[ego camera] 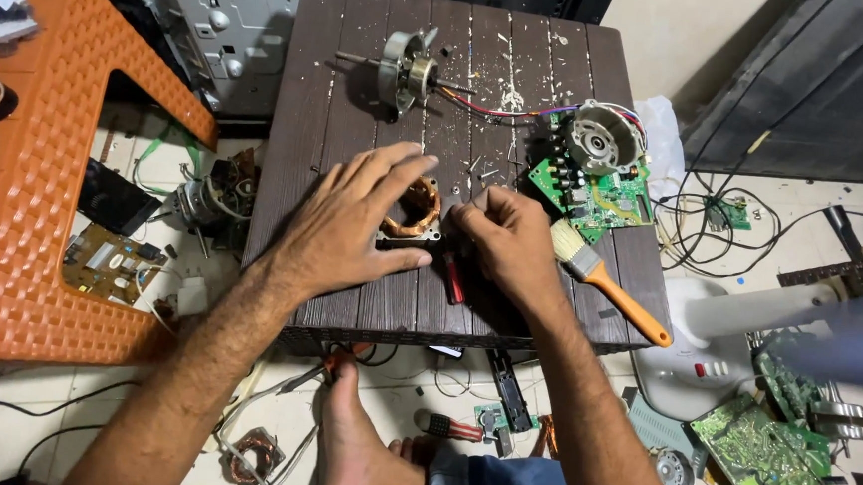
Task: The person uses a screwdriver to work on a small electronic component held in their left hand. They manipulate the component and the tool on a cluttered table, occasionally reaching for other items nearby.
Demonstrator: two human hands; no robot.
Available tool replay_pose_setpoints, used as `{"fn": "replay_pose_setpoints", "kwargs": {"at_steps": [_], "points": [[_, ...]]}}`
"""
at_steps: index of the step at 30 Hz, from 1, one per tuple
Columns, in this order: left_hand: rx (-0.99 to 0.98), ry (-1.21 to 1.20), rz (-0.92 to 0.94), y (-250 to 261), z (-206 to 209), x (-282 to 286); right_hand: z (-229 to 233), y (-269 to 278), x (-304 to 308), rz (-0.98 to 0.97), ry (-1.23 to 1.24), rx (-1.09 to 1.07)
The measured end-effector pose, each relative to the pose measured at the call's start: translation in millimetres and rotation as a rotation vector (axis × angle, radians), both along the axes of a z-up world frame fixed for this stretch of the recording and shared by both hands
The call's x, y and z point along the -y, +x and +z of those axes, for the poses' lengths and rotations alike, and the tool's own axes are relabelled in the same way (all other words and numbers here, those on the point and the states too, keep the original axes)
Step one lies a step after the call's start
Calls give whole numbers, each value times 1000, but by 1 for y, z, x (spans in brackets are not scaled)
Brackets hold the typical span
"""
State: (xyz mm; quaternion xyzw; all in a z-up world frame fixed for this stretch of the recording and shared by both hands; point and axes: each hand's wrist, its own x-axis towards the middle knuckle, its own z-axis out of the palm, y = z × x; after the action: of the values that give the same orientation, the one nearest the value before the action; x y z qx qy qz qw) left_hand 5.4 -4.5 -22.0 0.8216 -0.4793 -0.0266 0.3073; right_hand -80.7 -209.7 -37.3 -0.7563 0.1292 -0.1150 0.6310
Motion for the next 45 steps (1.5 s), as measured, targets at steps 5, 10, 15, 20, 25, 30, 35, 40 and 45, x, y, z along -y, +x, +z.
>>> {"fn": "replay_pose_setpoints", "kwargs": {"at_steps": [5, 10, 15, 20, 25, 30, 35, 40, 45], "points": [[35, -15, -64, -1, 0, -3, -5, 3, -1, -36, -51, -49], [40, -11, -109, -3, 3, -2, -12, 6, 0, -48, -49, -70], [71, 5, -98, -3, 2, 0, 5, 1, -8, -90, -102, -82], [78, 11, -98, -4, 4, -2, 12, -4, -14, -107, -157, -89], [87, 25, -100, -5, 5, -2, 15, -3, -22, -116, -166, -115], [81, 38, -97, -5, 6, -2, 18, -4, -21, -146, -157, -136], [63, 38, -102, -5, 8, -2, 13, -3, -18, -132, -149, -128], [59, 42, -103, -4, 7, -2, 10, -1, -15, -123, -42, -93], [54, 37, -105, -4, 6, -3, 23, -5, -27, -120, -6, -79]]}}
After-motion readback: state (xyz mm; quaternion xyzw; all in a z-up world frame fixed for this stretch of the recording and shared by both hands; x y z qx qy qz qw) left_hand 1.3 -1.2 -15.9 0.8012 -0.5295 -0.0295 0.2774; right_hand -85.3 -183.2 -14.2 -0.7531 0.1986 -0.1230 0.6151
